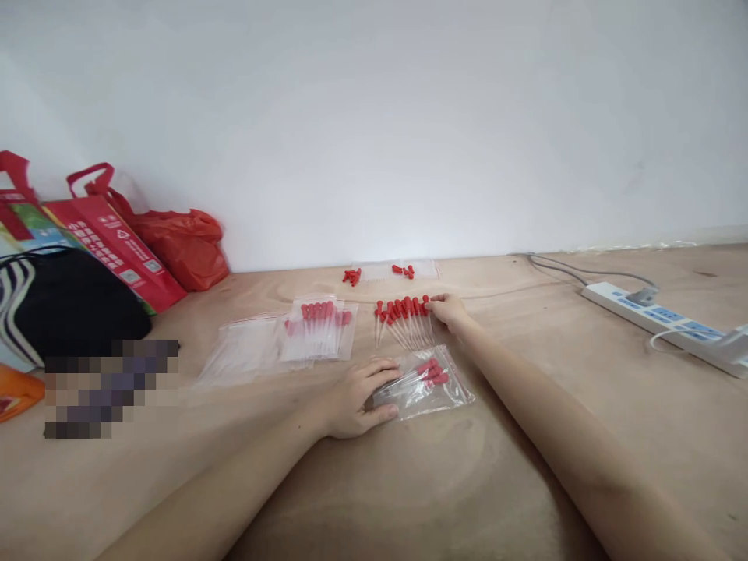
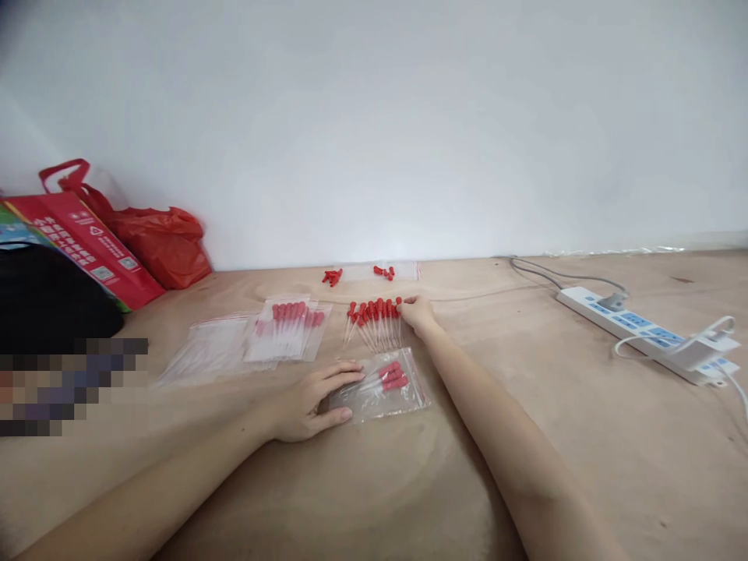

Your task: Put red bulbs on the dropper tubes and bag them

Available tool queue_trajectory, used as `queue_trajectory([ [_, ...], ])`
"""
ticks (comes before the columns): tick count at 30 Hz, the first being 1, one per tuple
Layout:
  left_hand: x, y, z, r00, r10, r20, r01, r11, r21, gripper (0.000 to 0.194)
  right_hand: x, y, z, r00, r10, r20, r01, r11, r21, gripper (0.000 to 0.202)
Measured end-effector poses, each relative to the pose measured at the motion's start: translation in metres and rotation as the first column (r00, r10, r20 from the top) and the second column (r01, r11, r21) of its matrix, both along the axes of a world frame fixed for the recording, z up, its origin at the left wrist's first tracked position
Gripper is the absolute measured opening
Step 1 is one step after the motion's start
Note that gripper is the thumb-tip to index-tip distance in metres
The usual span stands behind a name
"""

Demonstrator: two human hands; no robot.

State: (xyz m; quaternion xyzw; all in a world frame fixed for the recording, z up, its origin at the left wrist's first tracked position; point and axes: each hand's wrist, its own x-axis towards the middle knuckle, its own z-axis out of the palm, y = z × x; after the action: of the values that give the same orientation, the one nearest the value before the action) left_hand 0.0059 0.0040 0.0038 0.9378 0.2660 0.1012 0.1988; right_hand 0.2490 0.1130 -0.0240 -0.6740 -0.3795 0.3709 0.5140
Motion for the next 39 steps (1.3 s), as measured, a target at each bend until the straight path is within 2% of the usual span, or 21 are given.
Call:
queue_trajectory([
  [7,0.001,-0.002,0.003,1.000,0.012,0.020,-0.012,1.000,-0.023,0.046,0.024,-0.012,0.007,0.935,0.007,-0.355,0.055,0.985,0.164,0.012],
  [13,0.002,-0.002,0.005,1.000,0.011,0.000,-0.011,1.000,-0.011,0.045,0.058,-0.061,-0.003,0.874,0.020,-0.486,0.129,0.954,0.272,0.014],
  [17,0.002,-0.002,0.005,1.000,0.014,-0.005,-0.014,1.000,-0.002,0.044,0.069,-0.101,-0.014,0.890,0.033,-0.455,0.151,0.920,0.362,0.041],
  [21,0.002,-0.002,0.006,0.999,0.030,-0.030,-0.030,0.999,-0.023,0.046,0.062,-0.122,-0.015,0.927,0.044,-0.372,0.127,0.897,0.423,0.047],
  [28,0.003,-0.003,0.009,0.999,0.032,-0.023,-0.033,0.999,-0.034,0.045,0.038,-0.122,-0.011,0.931,0.035,-0.363,0.139,0.886,0.443,0.048],
  [39,0.002,-0.002,0.006,0.999,0.035,0.013,-0.034,0.999,-0.041,0.045,0.025,-0.125,-0.006,0.914,0.079,-0.398,0.094,0.913,0.396,0.051],
])
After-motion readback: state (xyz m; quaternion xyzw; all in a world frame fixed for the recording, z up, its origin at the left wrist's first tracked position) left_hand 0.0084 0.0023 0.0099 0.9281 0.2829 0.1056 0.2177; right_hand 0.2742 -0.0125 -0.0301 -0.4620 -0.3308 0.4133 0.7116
